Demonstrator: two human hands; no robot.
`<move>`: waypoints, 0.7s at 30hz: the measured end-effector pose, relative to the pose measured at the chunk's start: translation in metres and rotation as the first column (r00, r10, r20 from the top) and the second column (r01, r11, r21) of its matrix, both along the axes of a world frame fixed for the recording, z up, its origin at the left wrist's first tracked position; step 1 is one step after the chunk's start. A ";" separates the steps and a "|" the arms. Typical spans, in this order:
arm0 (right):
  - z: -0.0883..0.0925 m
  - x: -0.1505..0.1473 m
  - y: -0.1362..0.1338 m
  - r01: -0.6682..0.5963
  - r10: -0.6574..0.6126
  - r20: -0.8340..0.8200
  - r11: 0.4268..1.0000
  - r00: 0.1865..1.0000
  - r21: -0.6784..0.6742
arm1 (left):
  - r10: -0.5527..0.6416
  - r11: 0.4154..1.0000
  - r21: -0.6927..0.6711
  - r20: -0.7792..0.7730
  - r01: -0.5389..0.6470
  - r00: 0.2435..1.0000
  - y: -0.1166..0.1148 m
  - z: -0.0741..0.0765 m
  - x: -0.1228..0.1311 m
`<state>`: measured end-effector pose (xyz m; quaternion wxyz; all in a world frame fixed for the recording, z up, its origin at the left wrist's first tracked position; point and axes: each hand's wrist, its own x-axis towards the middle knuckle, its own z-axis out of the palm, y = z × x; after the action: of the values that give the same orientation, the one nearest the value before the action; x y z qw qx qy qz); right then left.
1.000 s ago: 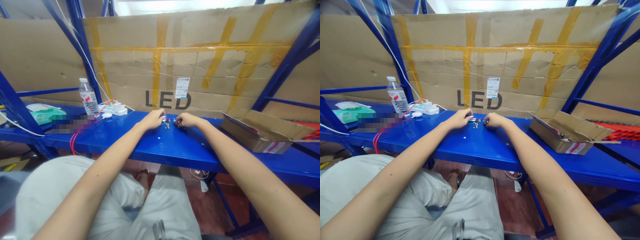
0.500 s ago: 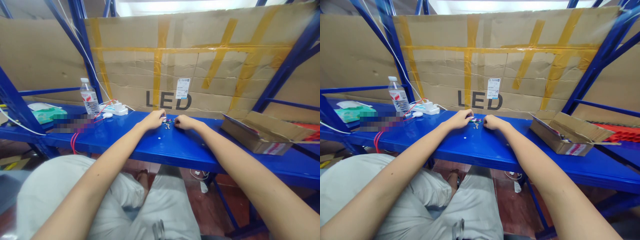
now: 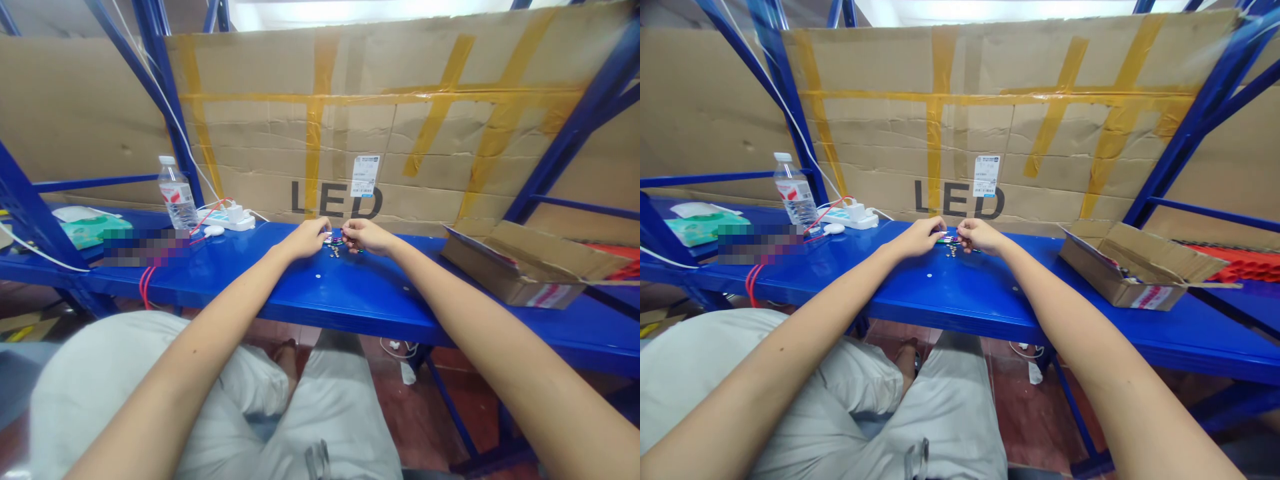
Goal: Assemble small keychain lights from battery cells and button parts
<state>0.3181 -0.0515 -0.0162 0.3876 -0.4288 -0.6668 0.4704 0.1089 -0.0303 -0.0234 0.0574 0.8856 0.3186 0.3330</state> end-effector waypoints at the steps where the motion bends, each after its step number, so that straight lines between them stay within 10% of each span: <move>1: 0.000 -0.001 -0.001 -0.015 0.014 -0.028 1.000 0.999 -0.021 | -0.001 1.000 0.000 0.003 0.001 1.000 0.000 0.000 0.000; 21: 0.001 -0.009 -0.005 0.014 -0.023 -0.128 0.998 0.991 -0.068 | -0.015 1.000 0.014 0.054 0.014 0.998 -0.003 0.004 0.001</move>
<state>0.3095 -0.0569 -0.0148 0.4197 -0.4166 -0.6200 0.5157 0.1103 -0.0333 -0.0198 0.0624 0.8789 0.3081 0.3587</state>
